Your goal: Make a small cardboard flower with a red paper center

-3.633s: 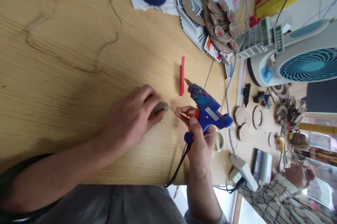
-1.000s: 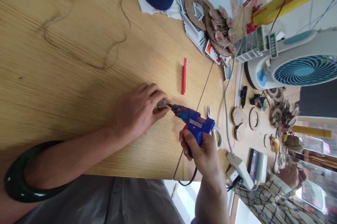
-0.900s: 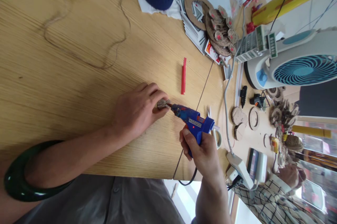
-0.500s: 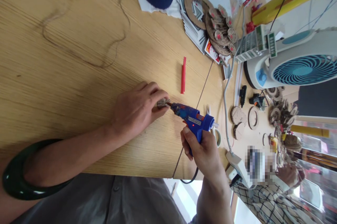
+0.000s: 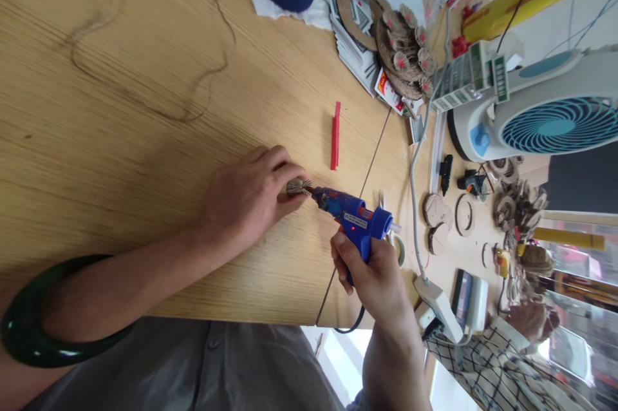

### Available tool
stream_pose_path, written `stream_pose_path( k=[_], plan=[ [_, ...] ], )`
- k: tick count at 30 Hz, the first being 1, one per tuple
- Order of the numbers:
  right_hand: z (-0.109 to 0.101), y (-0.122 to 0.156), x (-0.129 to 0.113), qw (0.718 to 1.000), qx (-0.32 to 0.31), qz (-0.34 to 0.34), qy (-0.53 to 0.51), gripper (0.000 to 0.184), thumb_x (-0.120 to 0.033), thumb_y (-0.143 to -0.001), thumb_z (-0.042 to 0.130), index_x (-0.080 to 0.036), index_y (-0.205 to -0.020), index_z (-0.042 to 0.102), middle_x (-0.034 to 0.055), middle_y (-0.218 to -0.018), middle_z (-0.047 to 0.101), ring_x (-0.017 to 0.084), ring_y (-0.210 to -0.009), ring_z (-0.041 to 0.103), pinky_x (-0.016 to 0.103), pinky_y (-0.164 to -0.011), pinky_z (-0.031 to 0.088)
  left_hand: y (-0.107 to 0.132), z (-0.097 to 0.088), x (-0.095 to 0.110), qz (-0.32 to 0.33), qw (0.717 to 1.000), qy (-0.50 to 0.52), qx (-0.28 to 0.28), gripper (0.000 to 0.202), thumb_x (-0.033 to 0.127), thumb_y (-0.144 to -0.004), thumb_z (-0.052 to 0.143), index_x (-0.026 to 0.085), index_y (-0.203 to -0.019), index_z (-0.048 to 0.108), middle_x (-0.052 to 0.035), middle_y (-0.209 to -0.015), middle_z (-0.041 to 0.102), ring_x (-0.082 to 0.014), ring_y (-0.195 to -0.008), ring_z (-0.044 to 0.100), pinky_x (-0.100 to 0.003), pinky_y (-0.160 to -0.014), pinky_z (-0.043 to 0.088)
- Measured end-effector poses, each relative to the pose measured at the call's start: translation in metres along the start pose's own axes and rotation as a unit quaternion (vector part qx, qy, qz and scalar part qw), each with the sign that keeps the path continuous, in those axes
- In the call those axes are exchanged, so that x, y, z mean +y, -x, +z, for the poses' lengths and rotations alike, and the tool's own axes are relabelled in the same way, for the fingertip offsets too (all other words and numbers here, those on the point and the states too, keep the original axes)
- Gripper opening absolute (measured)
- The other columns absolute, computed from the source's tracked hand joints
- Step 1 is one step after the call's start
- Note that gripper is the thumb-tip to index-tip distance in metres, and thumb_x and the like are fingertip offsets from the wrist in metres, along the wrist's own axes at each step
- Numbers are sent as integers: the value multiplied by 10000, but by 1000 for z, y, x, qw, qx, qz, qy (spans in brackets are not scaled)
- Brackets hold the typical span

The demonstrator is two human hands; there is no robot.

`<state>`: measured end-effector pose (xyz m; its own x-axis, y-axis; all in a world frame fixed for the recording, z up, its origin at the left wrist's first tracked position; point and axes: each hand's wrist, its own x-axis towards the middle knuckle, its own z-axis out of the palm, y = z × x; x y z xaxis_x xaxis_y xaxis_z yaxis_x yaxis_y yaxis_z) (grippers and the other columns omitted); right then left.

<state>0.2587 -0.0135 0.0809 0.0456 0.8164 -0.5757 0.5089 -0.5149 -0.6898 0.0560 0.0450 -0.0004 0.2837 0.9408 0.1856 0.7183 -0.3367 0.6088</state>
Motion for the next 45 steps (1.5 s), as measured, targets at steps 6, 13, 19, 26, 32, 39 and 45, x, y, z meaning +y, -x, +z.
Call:
stream_pose_path(
  k=[6,13,19,26,32,39,45],
  plan=[
    [-2,6,2,999,5,-3,-40,403,-545,-975,596,-231,-727,549,-42,-545,495,91,-452,426,257,-402,324,0,1,0,-3,1000,-8,0,117,344,-1042,715,244,-1068,771,-35,-1047,745,-239,-1000,690,-341,-733,475],
    [3,3,3,1000,0,-13,-21,390,-533,-974,598,-238,-728,531,-48,-562,473,90,-464,409,269,-415,303,0,1,0,2,1000,-8,6,74,260,-999,760,241,-1070,771,-28,-1043,750,-246,-1015,697,-350,-752,493],
    [4,0,3,1000,-3,-17,9,422,-550,-975,596,-252,-704,473,-50,-559,453,92,-490,384,275,-437,289,0,2,-1,7,1000,-3,9,121,231,-948,815,239,-1060,772,-22,-1032,735,-252,-996,703,-352,-756,503],
    [2,2,2,1000,-3,-17,14,431,-550,-994,597,-253,-713,461,-54,-546,453,91,-483,372,274,-441,279,-1,-2,1,-5,1000,-5,-18,100,238,-990,763,238,-1090,773,-32,-1054,733,-249,-1032,694,-345,-752,490],
    [2,7,-3,1000,0,-22,12,446,-545,-1014,596,-245,-705,478,-50,-544,460,94,-485,387,282,-455,276,-2,-3,1,-12,1000,-3,-20,103,237,-973,772,254,-1074,766,-26,-1061,736,-254,-1030,697,-350,-757,485],
    [2,1,-3,999,-7,-5,52,447,-531,-996,591,-261,-680,427,-52,-531,442,96,-489,367,297,-480,273,-2,-7,2,-8,999,4,-38,110,218,-1014,715,222,-1109,769,-43,-1077,735,-245,-1032,686,-349,-759,479],
    [-1,-1,-7,996,-13,-19,86,469,-549,-1008,565,-262,-669,414,-55,-502,417,100,-484,355,303,-490,262,-2,-7,4,-19,999,-4,-37,98,230,-1010,723,238,-1090,778,-33,-1068,739,-249,-1029,695,-355,-718,459]
  ],
)
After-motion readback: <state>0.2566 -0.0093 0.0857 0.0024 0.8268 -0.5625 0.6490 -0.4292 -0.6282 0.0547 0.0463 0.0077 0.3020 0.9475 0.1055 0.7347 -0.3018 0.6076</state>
